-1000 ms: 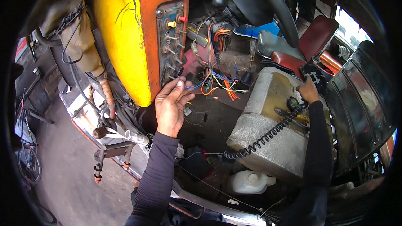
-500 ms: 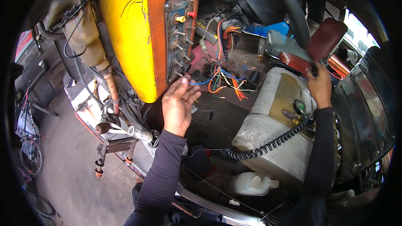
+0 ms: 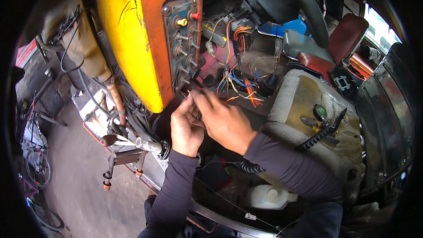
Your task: The person works on the exposed wiring under the dashboard of a three-wheeled vehicle. They strip wire ends, twist connections, and test circuits using a test light. The person also briefly opens the seat to access the battery area before returning to the wiring.
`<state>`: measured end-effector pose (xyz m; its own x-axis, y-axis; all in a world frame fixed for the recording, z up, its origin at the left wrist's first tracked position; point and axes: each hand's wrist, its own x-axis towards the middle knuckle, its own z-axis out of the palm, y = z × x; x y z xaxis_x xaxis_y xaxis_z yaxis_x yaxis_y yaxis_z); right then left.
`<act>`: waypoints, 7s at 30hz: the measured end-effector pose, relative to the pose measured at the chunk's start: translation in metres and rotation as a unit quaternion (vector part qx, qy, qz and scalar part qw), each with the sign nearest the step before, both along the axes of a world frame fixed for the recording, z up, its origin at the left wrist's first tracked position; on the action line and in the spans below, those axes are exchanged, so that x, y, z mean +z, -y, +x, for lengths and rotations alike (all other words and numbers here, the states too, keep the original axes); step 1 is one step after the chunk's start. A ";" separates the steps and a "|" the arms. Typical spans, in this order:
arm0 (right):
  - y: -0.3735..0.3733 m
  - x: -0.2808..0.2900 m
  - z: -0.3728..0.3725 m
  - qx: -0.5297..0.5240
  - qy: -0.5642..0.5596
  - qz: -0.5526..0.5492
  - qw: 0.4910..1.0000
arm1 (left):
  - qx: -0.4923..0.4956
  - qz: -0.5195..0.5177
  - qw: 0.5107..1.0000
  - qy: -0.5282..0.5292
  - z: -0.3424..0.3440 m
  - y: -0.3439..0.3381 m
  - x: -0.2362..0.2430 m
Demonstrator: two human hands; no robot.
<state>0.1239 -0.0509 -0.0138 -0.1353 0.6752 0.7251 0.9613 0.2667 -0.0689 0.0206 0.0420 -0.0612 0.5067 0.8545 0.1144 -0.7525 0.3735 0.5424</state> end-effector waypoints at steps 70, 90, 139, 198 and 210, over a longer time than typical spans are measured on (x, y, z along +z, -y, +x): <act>0.041 0.117 0.125 0.149 -0.430 -0.286 0.844 | 0.357 0.453 0.610 -0.543 0.009 0.002 -0.055; 0.017 0.069 0.125 0.264 -0.573 -0.221 0.744 | 0.331 0.492 0.711 -0.378 0.030 -0.010 0.006; -0.023 0.022 0.085 0.059 -0.215 -0.085 0.971 | 0.187 0.315 0.893 -0.261 0.059 -0.027 0.000; -0.033 0.018 0.102 0.113 -0.423 -0.138 0.889 | 0.238 0.323 0.869 -0.290 0.059 -0.020 -0.013; -0.024 0.022 0.095 0.045 -0.317 -0.195 0.927 | 0.203 0.354 0.864 -0.296 0.052 -0.021 -0.008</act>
<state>0.2193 -0.0268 0.0082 0.1663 0.9091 0.3819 0.6701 0.1799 -0.7201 0.0731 0.0634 -0.0696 0.3303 0.7980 0.5040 -0.2565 -0.4380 0.8616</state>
